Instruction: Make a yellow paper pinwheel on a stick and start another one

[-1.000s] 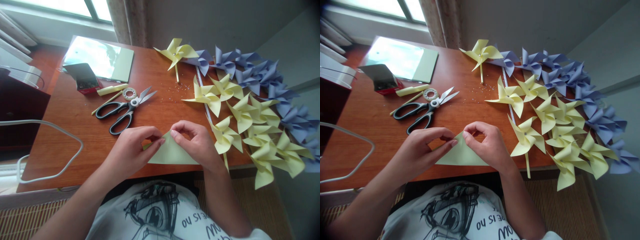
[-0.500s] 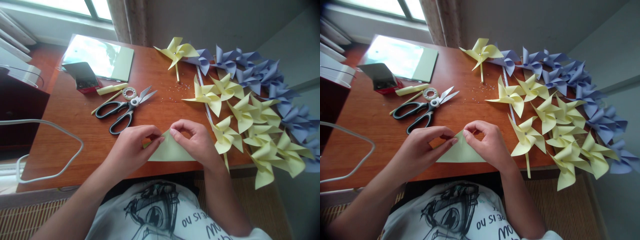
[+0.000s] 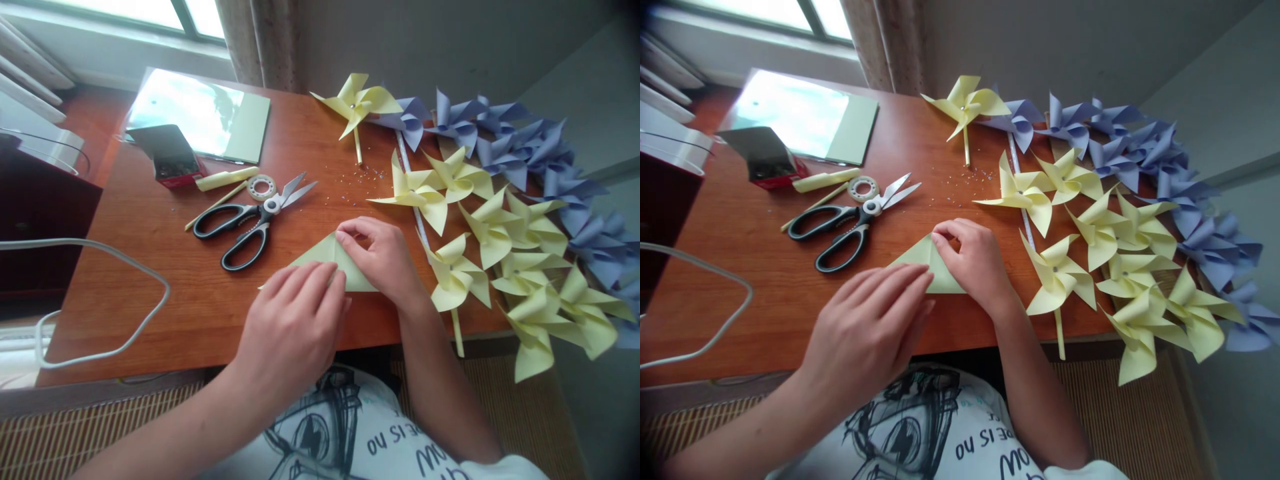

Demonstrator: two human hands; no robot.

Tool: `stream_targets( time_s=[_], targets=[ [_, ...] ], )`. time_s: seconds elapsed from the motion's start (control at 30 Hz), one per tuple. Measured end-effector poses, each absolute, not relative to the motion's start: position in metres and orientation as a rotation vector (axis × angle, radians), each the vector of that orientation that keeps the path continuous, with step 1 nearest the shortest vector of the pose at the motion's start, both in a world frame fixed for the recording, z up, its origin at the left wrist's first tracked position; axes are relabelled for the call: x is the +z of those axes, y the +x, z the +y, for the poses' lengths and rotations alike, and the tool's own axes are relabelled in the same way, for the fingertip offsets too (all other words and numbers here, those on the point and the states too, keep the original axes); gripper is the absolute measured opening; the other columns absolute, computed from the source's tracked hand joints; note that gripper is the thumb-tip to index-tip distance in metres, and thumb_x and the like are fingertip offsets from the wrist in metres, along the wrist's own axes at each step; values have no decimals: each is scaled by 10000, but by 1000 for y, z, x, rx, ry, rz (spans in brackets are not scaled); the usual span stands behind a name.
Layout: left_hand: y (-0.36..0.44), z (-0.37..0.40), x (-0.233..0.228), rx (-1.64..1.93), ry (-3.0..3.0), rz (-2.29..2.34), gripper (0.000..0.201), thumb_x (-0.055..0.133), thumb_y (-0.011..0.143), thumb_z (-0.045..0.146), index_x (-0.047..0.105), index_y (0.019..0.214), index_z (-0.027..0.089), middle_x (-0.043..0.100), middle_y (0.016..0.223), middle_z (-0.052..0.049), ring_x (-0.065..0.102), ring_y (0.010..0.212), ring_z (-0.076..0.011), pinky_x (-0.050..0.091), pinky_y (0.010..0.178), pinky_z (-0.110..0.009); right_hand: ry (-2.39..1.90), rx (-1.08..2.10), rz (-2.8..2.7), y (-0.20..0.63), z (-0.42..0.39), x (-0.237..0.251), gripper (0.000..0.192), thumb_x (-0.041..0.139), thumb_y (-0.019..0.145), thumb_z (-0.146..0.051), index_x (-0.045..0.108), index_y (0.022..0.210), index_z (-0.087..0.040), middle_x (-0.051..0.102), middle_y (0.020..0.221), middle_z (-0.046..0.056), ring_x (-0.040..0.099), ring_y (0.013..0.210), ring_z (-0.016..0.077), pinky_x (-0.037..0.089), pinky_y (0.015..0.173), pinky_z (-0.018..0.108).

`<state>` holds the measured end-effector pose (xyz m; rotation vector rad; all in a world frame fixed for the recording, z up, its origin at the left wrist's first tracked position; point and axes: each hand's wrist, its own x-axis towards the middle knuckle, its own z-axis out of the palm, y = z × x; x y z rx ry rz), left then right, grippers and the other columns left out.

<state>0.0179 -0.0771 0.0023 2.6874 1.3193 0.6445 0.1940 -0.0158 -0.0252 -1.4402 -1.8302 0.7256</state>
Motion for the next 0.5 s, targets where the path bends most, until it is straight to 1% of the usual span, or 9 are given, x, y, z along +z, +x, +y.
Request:
stream_targets(
  time_s=[0.03, 0.1, 0.17, 0.3, 0.4, 0.5],
  targets=[
    [20, -84, 0, 599, 2726, 1276, 300, 547, 973, 216, 690, 1207, 94, 737, 1231, -141, 688, 1112, -288, 508, 980, -419, -1451, 720, -1827, 194, -14, -27, 116, 631, 930, -188, 734, 877, -188, 765, 895, 30, 702, 825, 176, 521, 765, 279],
    [24, -95, -6, 455, 2785, 1236, 382, 524, 971, 188, 646, 1291, 17, 663, 1361, -208, 630, 1253, -329, 477, 1068, -448, -1473, 709, -1834, 193, -10, -30, 120, 632, 922, -171, 739, 870, -188, 766, 887, 32, 701, 818, 176, 521, 764, 281],
    [27, -99, -14, 371, 2812, 1239, 437, 508, 964, 165, 602, 1346, -25, 599, 1435, -239, 577, 1331, -348, 443, 1129, -465, -1492, 692, -1848, 193, -7, -32, 122, 634, 916, -162, 743, 868, -189, 759, 877, 31, 694, 815, 178, 520, 767, 289],
    [27, -98, -23, 296, 2817, 1241, 481, 502, 971, 185, 562, 1392, -39, 536, 1492, -252, 516, 1395, -361, 404, 1182, -480, -1535, 609, -1880, 193, -4, -36, 124, 647, 904, -150, 753, 853, -191, 737, 887, 41, 679, 859, 196, 516, 813, 319],
    [27, -97, -25, 276, 2808, 1237, 487, 499, 983, 209, 561, 1398, -38, 524, 1503, -251, 510, 1402, -360, 405, 1186, -477, -1560, 563, -1910, 193, -3, -38, 129, 655, 900, -143, 758, 844, -194, 733, 896, 45, 673, 885, 206, 512, 858, 342],
    [27, -98, -26, 266, 2810, 1238, 486, 483, 1004, 240, 566, 1397, -33, 524, 1503, -246, 511, 1403, -354, 406, 1187, -470, -1570, 543, -1930, 193, -2, -40, 126, 662, 901, -139, 762, 844, -191, 731, 891, 45, 670, 884, 209, 513, 863, 349]
  ],
)
